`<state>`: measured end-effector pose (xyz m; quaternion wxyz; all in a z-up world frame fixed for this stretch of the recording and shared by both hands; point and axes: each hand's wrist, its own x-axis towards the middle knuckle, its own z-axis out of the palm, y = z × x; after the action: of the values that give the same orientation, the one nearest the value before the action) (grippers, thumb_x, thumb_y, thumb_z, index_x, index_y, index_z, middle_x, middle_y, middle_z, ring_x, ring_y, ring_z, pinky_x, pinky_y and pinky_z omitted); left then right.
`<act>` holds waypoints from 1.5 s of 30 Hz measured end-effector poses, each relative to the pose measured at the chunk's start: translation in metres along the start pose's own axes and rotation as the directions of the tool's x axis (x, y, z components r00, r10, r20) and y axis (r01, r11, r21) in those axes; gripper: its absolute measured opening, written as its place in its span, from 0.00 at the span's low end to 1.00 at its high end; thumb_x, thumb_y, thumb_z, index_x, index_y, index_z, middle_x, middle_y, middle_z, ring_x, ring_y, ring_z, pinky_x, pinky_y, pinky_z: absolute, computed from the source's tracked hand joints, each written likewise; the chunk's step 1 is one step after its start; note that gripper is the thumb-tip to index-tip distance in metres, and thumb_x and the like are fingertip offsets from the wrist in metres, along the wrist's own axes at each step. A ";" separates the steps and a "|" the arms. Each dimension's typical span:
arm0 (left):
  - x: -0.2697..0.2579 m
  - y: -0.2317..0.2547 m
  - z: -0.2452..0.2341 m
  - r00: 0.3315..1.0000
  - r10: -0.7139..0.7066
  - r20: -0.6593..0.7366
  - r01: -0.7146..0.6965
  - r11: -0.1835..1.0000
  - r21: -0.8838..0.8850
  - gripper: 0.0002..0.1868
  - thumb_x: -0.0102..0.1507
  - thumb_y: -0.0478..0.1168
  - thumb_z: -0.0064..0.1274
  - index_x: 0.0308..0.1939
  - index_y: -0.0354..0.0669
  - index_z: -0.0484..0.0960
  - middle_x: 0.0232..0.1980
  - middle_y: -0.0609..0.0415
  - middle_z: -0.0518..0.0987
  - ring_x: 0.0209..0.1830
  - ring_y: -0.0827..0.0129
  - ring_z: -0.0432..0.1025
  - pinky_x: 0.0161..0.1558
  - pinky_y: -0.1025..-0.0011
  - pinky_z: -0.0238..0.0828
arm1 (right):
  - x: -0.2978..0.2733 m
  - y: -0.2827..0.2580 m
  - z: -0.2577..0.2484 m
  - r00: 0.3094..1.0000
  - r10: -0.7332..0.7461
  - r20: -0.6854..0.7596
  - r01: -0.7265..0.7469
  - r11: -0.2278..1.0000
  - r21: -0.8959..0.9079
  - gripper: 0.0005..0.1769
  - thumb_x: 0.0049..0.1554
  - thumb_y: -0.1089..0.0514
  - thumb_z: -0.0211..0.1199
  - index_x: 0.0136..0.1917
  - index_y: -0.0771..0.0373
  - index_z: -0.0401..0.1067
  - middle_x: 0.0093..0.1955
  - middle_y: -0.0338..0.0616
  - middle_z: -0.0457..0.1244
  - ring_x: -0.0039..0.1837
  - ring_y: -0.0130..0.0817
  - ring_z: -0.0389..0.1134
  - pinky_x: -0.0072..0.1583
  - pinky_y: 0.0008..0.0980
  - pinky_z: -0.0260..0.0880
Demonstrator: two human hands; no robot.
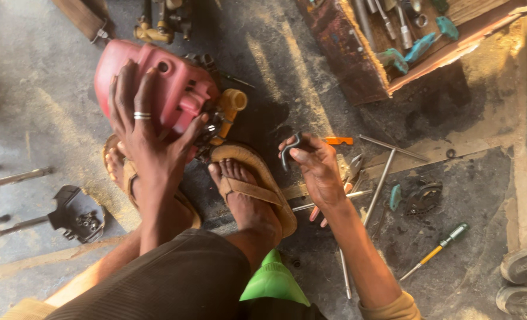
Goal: The person uses a T-handle wrench to tighten bolts on a small red engine, then removes a red cover, adjusts internal components, and reattaches the cover. They continue tightening bolts and handling small parts on the floor.
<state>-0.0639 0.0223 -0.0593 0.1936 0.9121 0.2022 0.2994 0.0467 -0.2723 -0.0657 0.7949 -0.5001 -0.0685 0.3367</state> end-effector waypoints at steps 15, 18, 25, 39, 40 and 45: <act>0.032 -0.003 -0.014 0.997 -0.070 -0.043 0.066 0.993 -0.093 0.48 0.58 0.74 0.66 0.72 0.53 0.75 0.78 0.51 0.68 0.82 0.49 0.58 0.86 0.45 0.35 | 0.046 0.005 0.070 0.841 -0.440 0.315 0.509 0.447 -0.735 0.11 0.64 0.63 0.65 0.60 0.64 0.75 0.55 0.50 0.71 0.55 0.36 0.76 0.55 0.34 0.80; 0.037 -0.012 -0.015 0.990 -0.134 -0.043 0.122 0.971 -0.208 0.37 0.64 0.71 0.59 0.69 0.55 0.78 0.75 0.53 0.72 0.81 0.53 0.62 0.85 0.48 0.45 | 0.061 -0.001 0.080 0.776 -0.487 0.401 0.588 0.326 -0.740 0.11 0.66 0.64 0.63 0.62 0.62 0.76 0.56 0.49 0.70 0.56 0.38 0.75 0.56 0.34 0.80; 0.057 -0.032 -0.020 0.997 -0.082 -0.006 0.067 0.845 -0.530 0.35 0.65 0.63 0.64 0.68 0.47 0.78 0.70 0.49 0.73 0.72 0.58 0.71 0.72 0.52 0.70 | 0.104 -0.014 0.093 0.736 -0.468 0.489 0.665 0.368 -0.650 0.09 0.64 0.65 0.67 0.59 0.62 0.78 0.55 0.47 0.69 0.56 0.37 0.74 0.57 0.31 0.81; 0.099 -0.078 -0.028 0.977 -0.159 0.145 0.215 0.693 -0.689 0.28 0.70 0.55 0.63 0.67 0.41 0.80 0.72 0.47 0.75 0.68 0.59 0.77 0.68 0.57 0.79 | 0.163 -0.003 0.127 0.806 -0.445 0.390 0.578 0.734 -0.357 0.10 0.64 0.71 0.67 0.58 0.64 0.78 0.62 0.45 0.65 0.60 0.31 0.72 0.59 0.24 0.82; 0.099 -0.080 -0.028 0.974 -0.174 0.147 0.227 0.692 -0.685 0.28 0.70 0.55 0.63 0.66 0.41 0.80 0.72 0.47 0.75 0.68 0.59 0.77 0.68 0.57 0.78 | 0.168 0.000 0.131 0.815 -0.438 0.380 0.560 0.763 -0.322 0.09 0.64 0.70 0.67 0.57 0.63 0.79 0.62 0.44 0.65 0.59 0.31 0.73 0.58 0.25 0.81; 0.095 -0.081 -0.026 0.972 -0.192 0.138 0.235 0.721 -0.652 0.27 0.71 0.54 0.63 0.67 0.42 0.81 0.73 0.45 0.74 0.72 0.58 0.74 0.71 0.56 0.76 | 0.183 0.012 0.144 0.832 -0.423 0.358 0.501 0.851 -0.160 0.06 0.64 0.68 0.69 0.55 0.62 0.79 0.60 0.43 0.66 0.61 0.32 0.75 0.62 0.32 0.80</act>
<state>-0.0306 0.1425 -0.0338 0.5443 0.7627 0.1801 0.2993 0.1168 -0.0512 -0.0467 0.7635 -0.5040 -0.3530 0.1959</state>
